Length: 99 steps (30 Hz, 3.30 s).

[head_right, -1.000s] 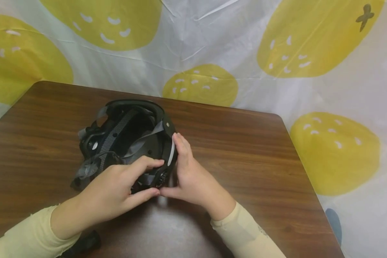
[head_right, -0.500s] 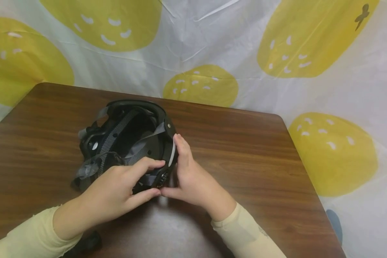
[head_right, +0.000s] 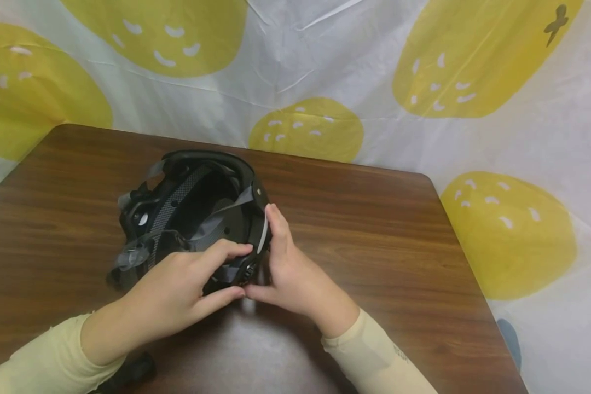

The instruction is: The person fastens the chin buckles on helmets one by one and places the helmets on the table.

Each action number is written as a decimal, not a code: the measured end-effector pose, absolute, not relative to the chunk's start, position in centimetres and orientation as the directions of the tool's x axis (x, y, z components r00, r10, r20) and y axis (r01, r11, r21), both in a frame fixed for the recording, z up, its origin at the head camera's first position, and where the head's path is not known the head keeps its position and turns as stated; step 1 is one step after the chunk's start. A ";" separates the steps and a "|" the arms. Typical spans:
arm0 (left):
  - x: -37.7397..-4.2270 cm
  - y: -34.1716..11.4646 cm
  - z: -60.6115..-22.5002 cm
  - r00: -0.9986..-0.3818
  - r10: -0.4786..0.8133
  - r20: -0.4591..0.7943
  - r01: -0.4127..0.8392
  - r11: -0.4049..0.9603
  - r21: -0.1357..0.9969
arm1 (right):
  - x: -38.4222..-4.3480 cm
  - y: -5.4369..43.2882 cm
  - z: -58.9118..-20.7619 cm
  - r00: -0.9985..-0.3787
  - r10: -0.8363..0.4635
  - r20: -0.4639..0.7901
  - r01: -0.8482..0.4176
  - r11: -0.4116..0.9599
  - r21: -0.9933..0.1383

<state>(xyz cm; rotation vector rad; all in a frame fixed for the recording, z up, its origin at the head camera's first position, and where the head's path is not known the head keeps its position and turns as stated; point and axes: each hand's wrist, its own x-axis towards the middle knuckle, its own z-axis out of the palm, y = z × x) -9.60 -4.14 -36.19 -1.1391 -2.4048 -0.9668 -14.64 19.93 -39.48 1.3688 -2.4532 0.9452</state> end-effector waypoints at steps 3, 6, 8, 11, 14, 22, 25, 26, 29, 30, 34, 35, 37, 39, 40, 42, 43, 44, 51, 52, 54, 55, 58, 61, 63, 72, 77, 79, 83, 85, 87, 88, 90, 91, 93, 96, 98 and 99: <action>-9.6 -4.1 -36.3 -0.636 0.564 0.527 0.772 0.457 0.442 | -14.7 20.0 -39.5 -0.565 -0.704 0.431 -0.811 0.379 -0.445; -9.6 -4.0 -36.4 -0.636 0.562 0.529 0.771 0.457 0.442 | -14.7 20.1 -39.5 -0.567 -0.705 0.426 -0.810 0.381 -0.446; -9.6 -4.0 -36.4 -0.637 0.560 0.530 0.771 0.459 0.441 | -14.7 20.1 -39.5 -0.566 -0.706 0.425 -0.810 0.381 -0.446; -9.6 -3.9 -36.5 -0.638 0.562 0.526 0.770 0.467 0.435 | -14.7 20.2 -39.5 -0.567 -0.707 0.422 -0.809 0.382 -0.447; -9.5 -3.8 -36.8 -0.636 0.567 0.523 0.771 0.479 0.419 | -14.6 20.3 -39.7 -0.572 -0.708 0.414 -0.807 0.395 -0.438; -9.5 -3.6 -37.1 -0.638 0.569 0.519 0.769 0.493 0.406 | -14.6 20.5 -39.7 -0.586 -0.707 0.396 -0.800 0.426 -0.422; -9.5 -3.6 -37.1 -0.638 0.569 0.518 0.769 0.494 0.406 | -14.6 20.5 -39.7 -0.591 -0.706 0.389 -0.796 0.433 -0.424; -9.5 -3.6 -37.1 -0.638 0.569 0.519 0.770 0.494 0.405 | -14.6 20.5 -39.7 -0.594 -0.705 0.387 -0.794 0.436 -0.423; -9.5 -3.6 -37.2 -0.633 0.570 0.523 0.773 0.491 0.401 | -14.5 20.5 -39.6 -0.599 -0.703 0.383 -0.791 0.443 -0.422; -9.5 -3.6 -37.2 -0.632 0.571 0.525 0.775 0.490 0.400 | -14.5 20.5 -39.6 -0.600 -0.703 0.382 -0.790 0.445 -0.423; -9.5 -3.6 -37.2 -0.626 0.572 0.530 0.779 0.487 0.396 | -14.4 20.5 -39.6 -0.603 -0.700 0.382 -0.788 0.449 -0.421; -9.5 -3.7 -37.2 -0.625 0.572 0.532 0.780 0.484 0.395 | -14.4 20.5 -39.6 -0.602 -0.699 0.386 -0.789 0.445 -0.424; -9.5 -3.7 -37.2 -0.623 0.571 0.535 0.782 0.478 0.401 | -14.4 20.4 -39.7 -0.599 -0.695 0.399 -0.792 0.437 -0.427; -9.5 -3.6 -37.2 -0.625 0.568 0.536 0.780 0.470 0.412 | -14.4 20.4 -39.8 -0.582 -0.693 0.426 -0.804 0.411 -0.429; -9.5 -3.6 -37.2 -0.627 0.565 0.537 0.779 0.467 0.417 | -14.4 20.4 -39.9 -0.573 -0.690 0.442 -0.812 0.402 -0.424; -9.5 -3.6 -37.2 -0.632 0.554 0.542 0.775 0.468 0.425 | -14.4 20.3 -40.0 -0.550 -0.685 0.478 -0.830 0.383 -0.406; -9.4 -3.6 -37.2 -0.635 0.546 0.547 0.772 0.472 0.425 | -14.4 20.3 -40.0 -0.535 -0.683 0.497 -0.841 0.376 -0.389; -9.4 -3.6 -37.2 -0.636 0.538 0.554 0.771 0.475 0.424 | -14.4 20.2 -39.9 -0.521 -0.681 0.515 -0.851 0.370 -0.372; -9.1 -3.2 -37.1 -0.627 0.498 0.599 0.772 0.499 0.394 | -14.0 20.3 -39.4 -0.484 -0.694 0.532 -0.875 0.387 -0.291; -9.2 -3.2 -37.1 -0.626 0.496 0.602 0.772 0.502 0.390 | -14.0 20.3 -39.3 -0.486 -0.698 0.527 -0.874 0.393 -0.286; -9.2 -3.2 -37.2 -0.621 0.495 0.608 0.775 0.506 0.380 | -13.9 20.3 -39.2 -0.501 -0.700 0.509 -0.865 0.406 -0.294; -9.2 -3.2 -37.3 -0.618 0.494 0.612 0.777 0.505 0.377 | -13.9 20.2 -39.2 -0.510 -0.698 0.503 -0.860 0.412 -0.300; -9.3 -3.1 -37.5 -0.604 0.492 0.627 0.785 0.501 0.363 | -13.9 20.3 -39.2 -0.530 -0.695 0.486 -0.848 0.423 -0.320; -9.4 -3.1 -37.7 -0.583 0.497 0.643 0.800 0.492 0.345 | -13.9 20.3 -39.2 -0.545 -0.692 0.474 -0.838 0.432 -0.333; -9.4 -3.1 -37.7 -0.565 0.508 0.650 0.811 0.484 0.327 | -13.9 20.4 -39.3 -0.555 -0.688 0.467 -0.831 0.442 -0.337; -9.5 -3.0 -37.8 -0.512 0.538 0.670 0.843 0.466 0.269 | -13.7 20.6 -39.2 -0.614 -0.662 0.430 -0.789 0.500 -0.358; -9.4 -3.0 -37.8 -0.498 0.544 0.676 0.847 0.470 0.246 | -13.5 20.6 -39.1 -0.612 -0.660 0.436 -0.791 0.508 -0.341; -9.4 -3.0 -37.8 -0.491 0.545 0.680 0.847 0.479 0.229 | -13.5 20.6 -39.1 -0.607 -0.661 0.441 -0.794 0.505 -0.338; -9.3 -2.9 -37.7 -0.472 0.547 0.692 0.845 0.506 0.177 | -13.5 20.6 -39.2 -0.613 -0.658 0.437 -0.790 0.506 -0.345; -9.2 -2.9 -37.7 -0.461 0.546 0.700 0.843 0.517 0.152 | -13.5 20.6 -39.2 -0.622 -0.655 0.429 -0.783 0.515 -0.349; -9.2 -3.0 -37.7 -0.451 0.547 0.705 0.842 0.524 0.133 | -13.5 20.6 -39.2 -0.629 -0.652 0.424 -0.778 0.523 -0.349; -9.2 -3.0 -37.7 -0.447 0.548 0.707 0.841 0.527 0.123 | -13.4 20.7 -39.2 -0.630 -0.651 0.424 -0.777 0.525 -0.348; -9.1 -3.0 -37.7 -0.438 0.554 0.708 0.841 0.531 0.104 | -13.3 20.7 -39.2 -0.634 -0.649 0.421 -0.773 0.532 -0.345; -9.1 -3.0 -37.7 -0.432 0.559 0.707 0.842 0.531 0.095 | -13.3 20.7 -39.2 -0.636 -0.646 0.422 -0.772 0.536 -0.342; -9.1 -3.0 -37.6 -0.423 0.567 0.707 0.844 0.530 0.080 | -13.3 20.7 -39.2 -0.638 -0.643 0.423 -0.770 0.542 -0.337; -9.1 -2.9 -37.5 -0.414 0.573 0.708 0.846 0.530 0.066 | -13.3 20.7 -39.2 -0.644 -0.639 0.421 -0.765 0.551 -0.334; -9.0 -2.9 -37.4 -0.410 0.569 0.712 0.844 0.533 0.059 | -13.3 20.7 -39.3 -0.646 -0.638 0.419 -0.763 0.553 -0.335; -9.0 -2.9 -37.4 -0.408 0.567 0.715 0.842 0.536 0.055 | -13.3 20.7 -39.3 -0.648 -0.638 0.416 -0.761 0.555 -0.336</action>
